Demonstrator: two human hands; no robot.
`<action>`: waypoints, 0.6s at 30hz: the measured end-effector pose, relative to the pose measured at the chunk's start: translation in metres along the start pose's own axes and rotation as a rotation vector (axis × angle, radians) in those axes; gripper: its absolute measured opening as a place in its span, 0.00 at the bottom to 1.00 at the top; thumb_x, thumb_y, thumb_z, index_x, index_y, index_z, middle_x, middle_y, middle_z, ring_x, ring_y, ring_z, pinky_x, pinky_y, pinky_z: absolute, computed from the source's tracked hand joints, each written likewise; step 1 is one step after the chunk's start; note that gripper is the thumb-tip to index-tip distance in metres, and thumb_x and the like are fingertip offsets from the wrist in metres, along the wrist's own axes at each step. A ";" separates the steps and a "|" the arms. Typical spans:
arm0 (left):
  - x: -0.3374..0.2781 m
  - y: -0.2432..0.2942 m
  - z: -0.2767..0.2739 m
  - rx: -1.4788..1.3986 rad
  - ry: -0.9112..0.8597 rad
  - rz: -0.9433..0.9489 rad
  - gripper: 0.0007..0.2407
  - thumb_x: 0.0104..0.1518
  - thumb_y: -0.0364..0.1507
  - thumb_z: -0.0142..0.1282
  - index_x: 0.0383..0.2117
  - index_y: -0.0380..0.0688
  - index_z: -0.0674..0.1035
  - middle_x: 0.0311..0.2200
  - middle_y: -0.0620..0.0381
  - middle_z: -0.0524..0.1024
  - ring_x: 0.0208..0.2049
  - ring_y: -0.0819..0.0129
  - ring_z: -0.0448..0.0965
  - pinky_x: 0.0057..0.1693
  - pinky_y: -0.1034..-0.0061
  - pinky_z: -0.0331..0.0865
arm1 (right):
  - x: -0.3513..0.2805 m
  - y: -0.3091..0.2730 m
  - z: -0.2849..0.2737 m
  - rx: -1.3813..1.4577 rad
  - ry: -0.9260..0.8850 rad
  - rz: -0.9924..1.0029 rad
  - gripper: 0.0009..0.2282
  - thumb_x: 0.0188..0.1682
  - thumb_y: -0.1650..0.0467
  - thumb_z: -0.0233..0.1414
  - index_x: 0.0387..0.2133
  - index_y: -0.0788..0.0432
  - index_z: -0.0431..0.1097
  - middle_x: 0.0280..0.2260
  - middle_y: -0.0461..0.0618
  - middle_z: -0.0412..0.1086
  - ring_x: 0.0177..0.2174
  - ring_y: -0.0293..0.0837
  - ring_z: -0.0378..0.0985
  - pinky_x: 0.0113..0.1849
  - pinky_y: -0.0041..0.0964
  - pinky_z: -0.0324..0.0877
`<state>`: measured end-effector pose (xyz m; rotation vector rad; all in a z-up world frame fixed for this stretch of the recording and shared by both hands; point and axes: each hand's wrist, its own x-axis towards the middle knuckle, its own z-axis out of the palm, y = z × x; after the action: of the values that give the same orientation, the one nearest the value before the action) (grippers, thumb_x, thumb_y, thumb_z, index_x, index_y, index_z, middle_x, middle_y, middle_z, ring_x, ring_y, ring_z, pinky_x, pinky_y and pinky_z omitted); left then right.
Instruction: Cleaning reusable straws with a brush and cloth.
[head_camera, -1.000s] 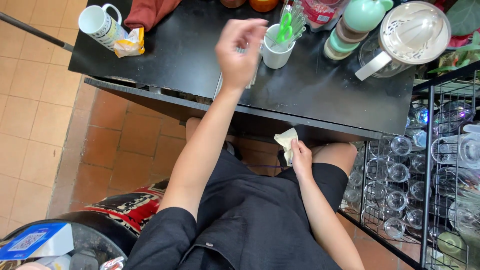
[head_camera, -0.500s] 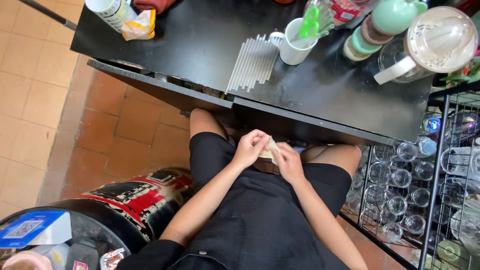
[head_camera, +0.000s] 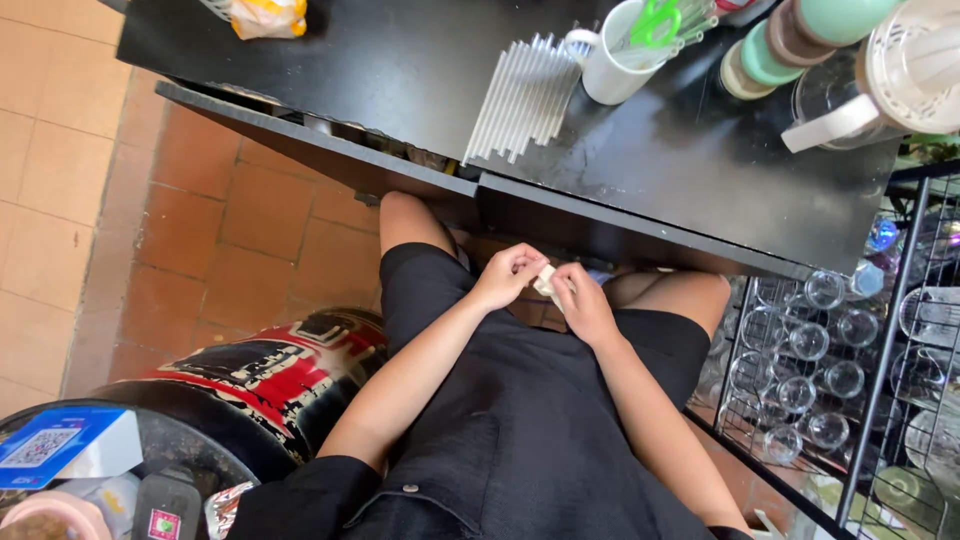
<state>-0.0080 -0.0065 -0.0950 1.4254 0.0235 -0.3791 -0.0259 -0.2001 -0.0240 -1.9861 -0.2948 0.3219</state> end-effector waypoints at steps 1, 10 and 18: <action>0.001 0.002 0.002 -0.005 -0.024 0.018 0.07 0.65 0.29 0.56 0.39 0.36 0.79 0.31 0.59 0.80 0.32 0.78 0.77 0.40 0.81 0.72 | 0.000 0.004 0.001 -0.028 0.024 0.129 0.07 0.57 0.69 0.50 0.41 0.63 0.68 0.37 0.55 0.74 0.38 0.52 0.80 0.42 0.41 0.72; 0.014 -0.016 -0.024 -0.186 0.289 0.024 0.07 0.64 0.31 0.57 0.39 0.40 0.80 0.27 0.62 0.78 0.27 0.81 0.73 0.33 0.84 0.64 | 0.003 -0.001 0.004 -0.072 -0.089 0.178 0.11 0.60 0.67 0.44 0.45 0.60 0.71 0.35 0.59 0.77 0.36 0.56 0.81 0.39 0.44 0.73; 0.006 -0.005 -0.017 -0.159 0.172 0.000 0.08 0.63 0.31 0.60 0.32 0.40 0.78 0.27 0.64 0.79 0.28 0.83 0.74 0.35 0.86 0.66 | -0.001 -0.003 0.000 -0.091 -0.098 0.145 0.11 0.59 0.67 0.44 0.44 0.60 0.70 0.36 0.59 0.77 0.37 0.57 0.81 0.39 0.45 0.73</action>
<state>-0.0002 0.0082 -0.1037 1.2975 0.1894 -0.2475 -0.0267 -0.1994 -0.0213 -2.0898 -0.2319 0.5075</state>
